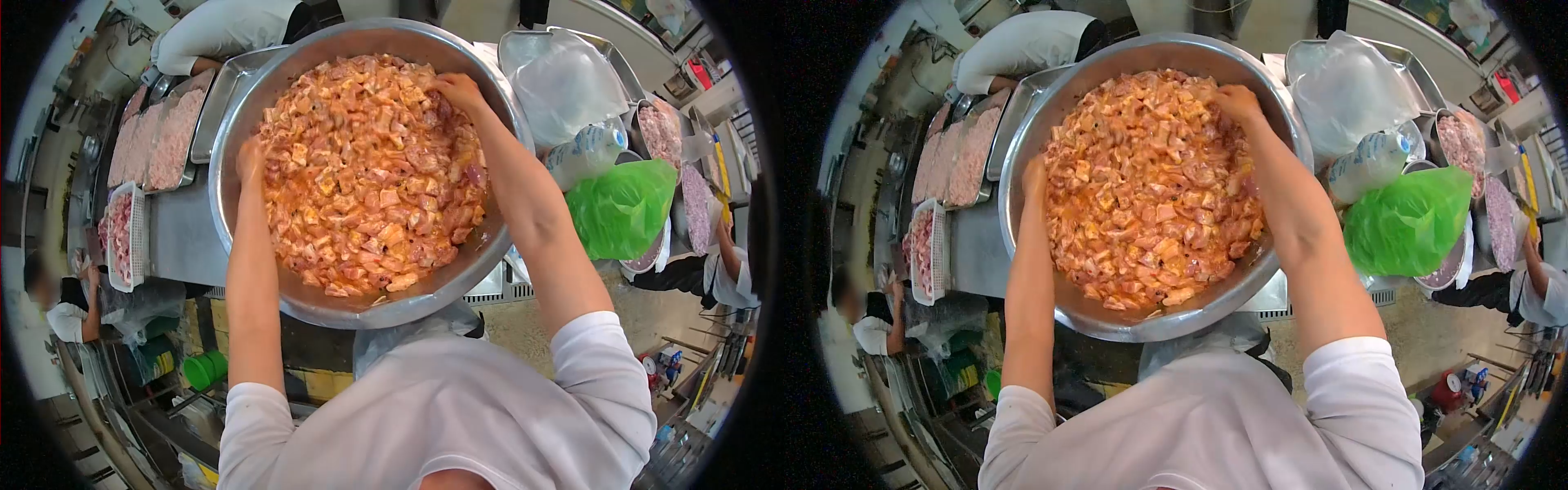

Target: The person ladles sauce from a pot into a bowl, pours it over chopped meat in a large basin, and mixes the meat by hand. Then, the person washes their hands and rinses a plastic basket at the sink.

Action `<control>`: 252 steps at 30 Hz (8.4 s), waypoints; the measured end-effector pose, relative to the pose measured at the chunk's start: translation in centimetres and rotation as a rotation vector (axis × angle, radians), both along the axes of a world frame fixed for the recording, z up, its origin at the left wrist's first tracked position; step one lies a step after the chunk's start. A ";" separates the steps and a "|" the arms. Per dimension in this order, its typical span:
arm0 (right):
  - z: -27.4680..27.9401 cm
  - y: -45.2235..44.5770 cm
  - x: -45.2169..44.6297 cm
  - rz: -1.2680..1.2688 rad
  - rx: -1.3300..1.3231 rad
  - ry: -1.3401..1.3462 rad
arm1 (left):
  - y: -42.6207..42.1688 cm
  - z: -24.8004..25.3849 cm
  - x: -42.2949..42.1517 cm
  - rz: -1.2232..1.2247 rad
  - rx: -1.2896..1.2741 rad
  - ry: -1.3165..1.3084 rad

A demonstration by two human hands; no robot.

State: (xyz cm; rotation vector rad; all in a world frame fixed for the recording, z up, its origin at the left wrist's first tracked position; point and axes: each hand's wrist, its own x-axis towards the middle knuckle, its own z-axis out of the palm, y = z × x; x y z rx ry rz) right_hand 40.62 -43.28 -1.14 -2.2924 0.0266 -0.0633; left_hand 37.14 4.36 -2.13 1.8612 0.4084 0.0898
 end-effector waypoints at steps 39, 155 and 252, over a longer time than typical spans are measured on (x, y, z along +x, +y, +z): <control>-5.3 1.6 5.0 0.067 0.586 0.248 | -0.5 -3.7 1.3 0.084 -0.372 0.005; 1.8 9.1 -11.6 0.165 0.477 0.709 | -11.4 -3.7 -3.4 -0.144 -0.367 0.283; -1.6 4.2 1.9 0.000 0.575 0.500 | -7.0 0.2 -1.9 0.022 0.157 0.039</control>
